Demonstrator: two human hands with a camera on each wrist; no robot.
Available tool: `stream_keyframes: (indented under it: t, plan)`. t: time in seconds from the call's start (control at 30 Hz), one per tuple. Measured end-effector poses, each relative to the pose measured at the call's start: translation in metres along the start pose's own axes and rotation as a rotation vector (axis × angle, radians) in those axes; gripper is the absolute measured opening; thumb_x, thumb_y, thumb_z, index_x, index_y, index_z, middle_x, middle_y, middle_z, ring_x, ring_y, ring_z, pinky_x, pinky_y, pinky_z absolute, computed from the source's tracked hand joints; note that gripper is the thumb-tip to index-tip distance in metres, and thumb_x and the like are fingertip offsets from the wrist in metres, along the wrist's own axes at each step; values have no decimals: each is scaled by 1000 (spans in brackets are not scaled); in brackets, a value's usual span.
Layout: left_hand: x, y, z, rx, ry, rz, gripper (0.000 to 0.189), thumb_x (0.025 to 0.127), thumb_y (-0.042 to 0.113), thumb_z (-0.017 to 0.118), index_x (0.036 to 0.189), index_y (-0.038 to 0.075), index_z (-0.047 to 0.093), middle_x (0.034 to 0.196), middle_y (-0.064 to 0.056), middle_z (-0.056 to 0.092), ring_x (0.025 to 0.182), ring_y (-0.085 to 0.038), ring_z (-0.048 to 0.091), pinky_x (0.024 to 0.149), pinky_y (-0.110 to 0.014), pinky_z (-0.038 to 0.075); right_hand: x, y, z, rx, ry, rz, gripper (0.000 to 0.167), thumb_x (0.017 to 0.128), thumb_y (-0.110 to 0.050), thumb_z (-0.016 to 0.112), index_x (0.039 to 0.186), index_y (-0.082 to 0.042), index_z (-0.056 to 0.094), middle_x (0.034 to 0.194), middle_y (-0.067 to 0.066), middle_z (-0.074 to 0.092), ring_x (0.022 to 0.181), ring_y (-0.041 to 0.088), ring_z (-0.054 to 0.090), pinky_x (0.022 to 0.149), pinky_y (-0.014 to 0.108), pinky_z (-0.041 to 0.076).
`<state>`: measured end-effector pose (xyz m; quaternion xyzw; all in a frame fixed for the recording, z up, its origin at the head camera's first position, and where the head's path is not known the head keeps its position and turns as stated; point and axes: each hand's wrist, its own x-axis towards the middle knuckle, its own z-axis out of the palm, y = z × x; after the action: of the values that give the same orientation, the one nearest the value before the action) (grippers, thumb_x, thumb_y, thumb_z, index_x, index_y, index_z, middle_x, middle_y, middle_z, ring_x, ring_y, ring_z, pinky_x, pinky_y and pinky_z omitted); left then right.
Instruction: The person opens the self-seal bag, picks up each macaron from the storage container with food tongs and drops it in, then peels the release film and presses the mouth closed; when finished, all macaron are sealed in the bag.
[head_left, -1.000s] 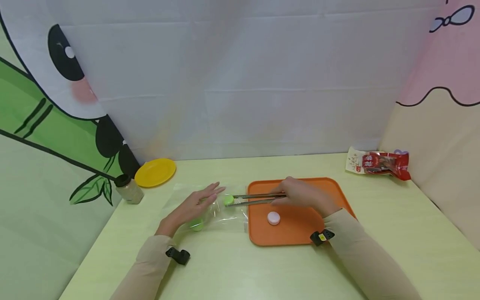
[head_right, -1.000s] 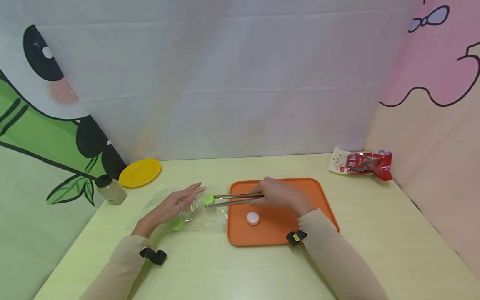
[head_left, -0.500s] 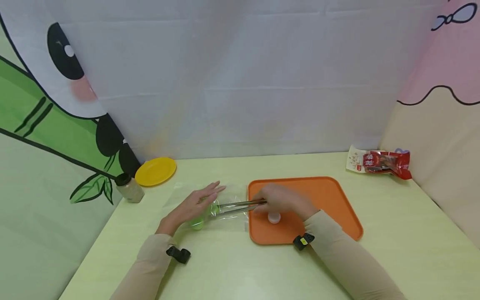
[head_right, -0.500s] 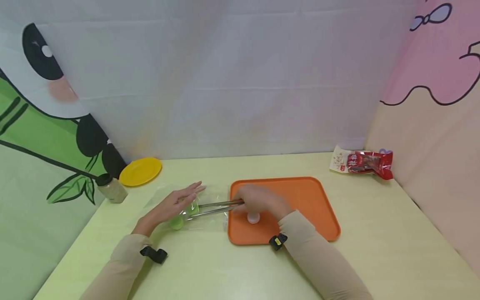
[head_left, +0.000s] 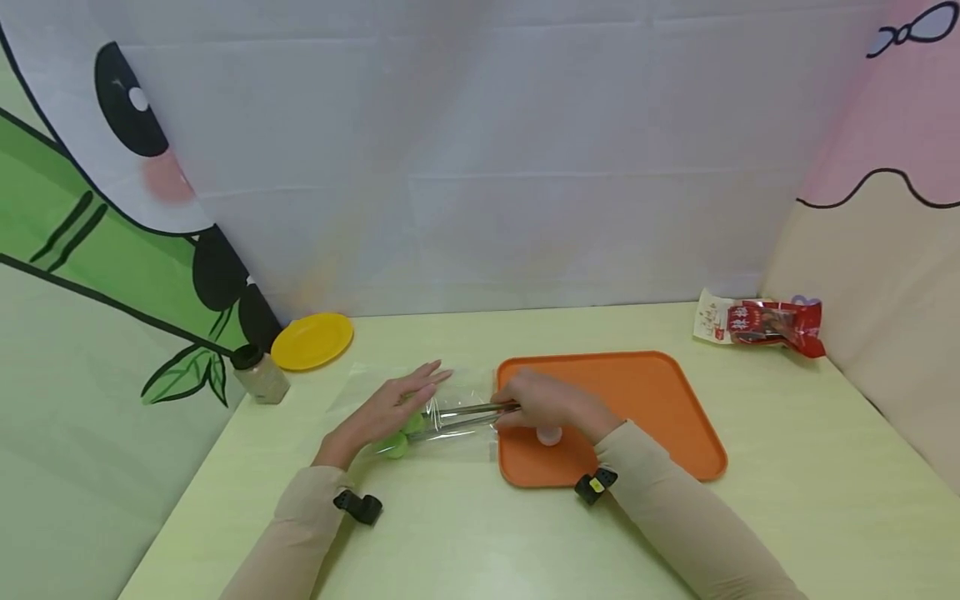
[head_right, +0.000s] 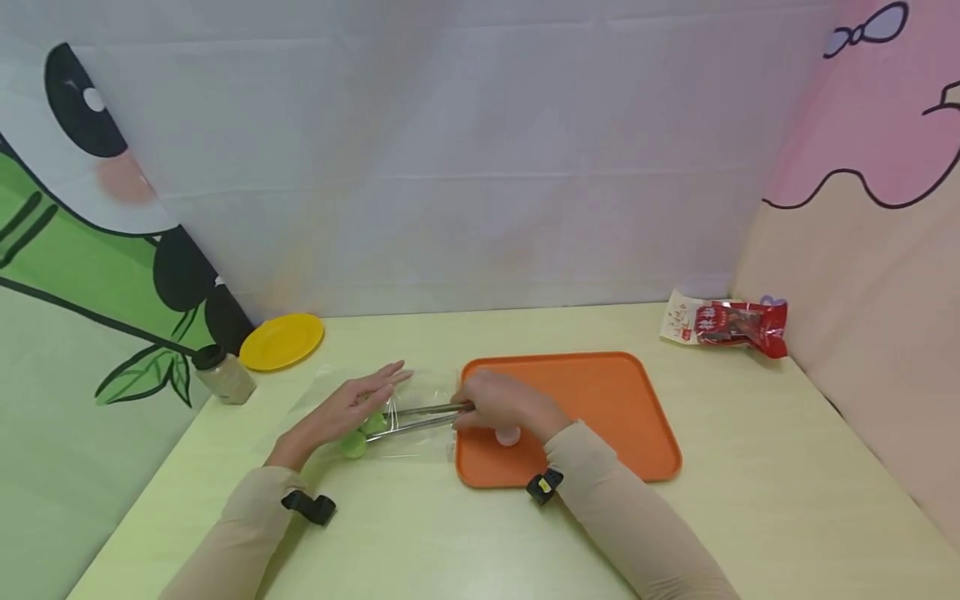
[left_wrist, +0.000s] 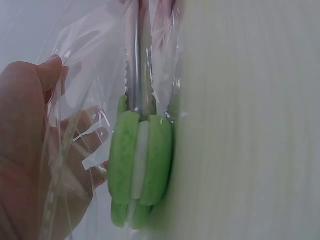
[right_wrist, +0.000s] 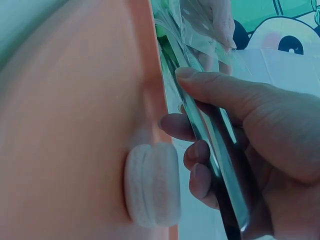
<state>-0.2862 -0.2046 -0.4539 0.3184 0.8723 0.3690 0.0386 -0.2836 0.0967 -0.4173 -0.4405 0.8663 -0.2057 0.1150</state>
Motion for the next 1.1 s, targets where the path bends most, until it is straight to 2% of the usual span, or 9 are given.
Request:
stream_keyframes:
  t: [0.13,0.3,0.53,0.7,0.9,1.0,1.1]
  plan:
    - [-1,2,1,-2,-2,-5,45,109,35,41,151,20,47,162,-10,28,149,-33,24,115,-61,22,-2,1,2,23,7,-23,32,97,-19,68,71,-11,53,63,-2,33,56,5,26,56,23,24]
    - [-2,1,1,-5,2,-11,45,109,36,41,151,21,48,162,-9,27,149,-31,23,116,-60,21,-2,3,2,66,-11,-23,26,96,-19,71,74,-8,61,63,0,41,56,4,29,55,22,26]
    - [-1,2,0,-6,5,-9,45,109,36,41,151,22,48,162,-7,28,149,-31,23,116,-59,22,-7,8,-1,148,-15,18,8,94,-20,73,91,-13,74,72,3,62,60,7,40,56,23,33]
    - [0,2,-2,-1,1,0,45,109,36,41,151,21,48,161,-12,29,148,-32,24,115,-59,23,-16,15,-9,187,2,71,12,92,-20,75,104,-18,77,86,-2,70,68,13,52,61,25,42]
    - [0,2,-1,-9,1,5,45,109,34,41,151,20,48,161,-12,29,148,-32,25,116,-59,23,-36,31,-24,139,32,104,12,92,-23,75,104,-21,77,88,-9,69,74,11,56,68,29,47]
    - [0,1,0,-12,-5,3,44,109,34,41,151,20,48,161,-14,29,148,-33,24,115,-60,22,-46,36,-31,109,45,128,19,92,-25,75,110,-22,76,93,-11,69,79,11,59,73,30,50]
    - [0,1,0,-2,-4,-2,45,109,34,41,151,20,48,161,-15,29,148,-34,24,115,-60,22,-54,39,-38,73,56,117,20,92,-25,75,110,-17,76,89,-6,69,75,13,56,69,31,49]
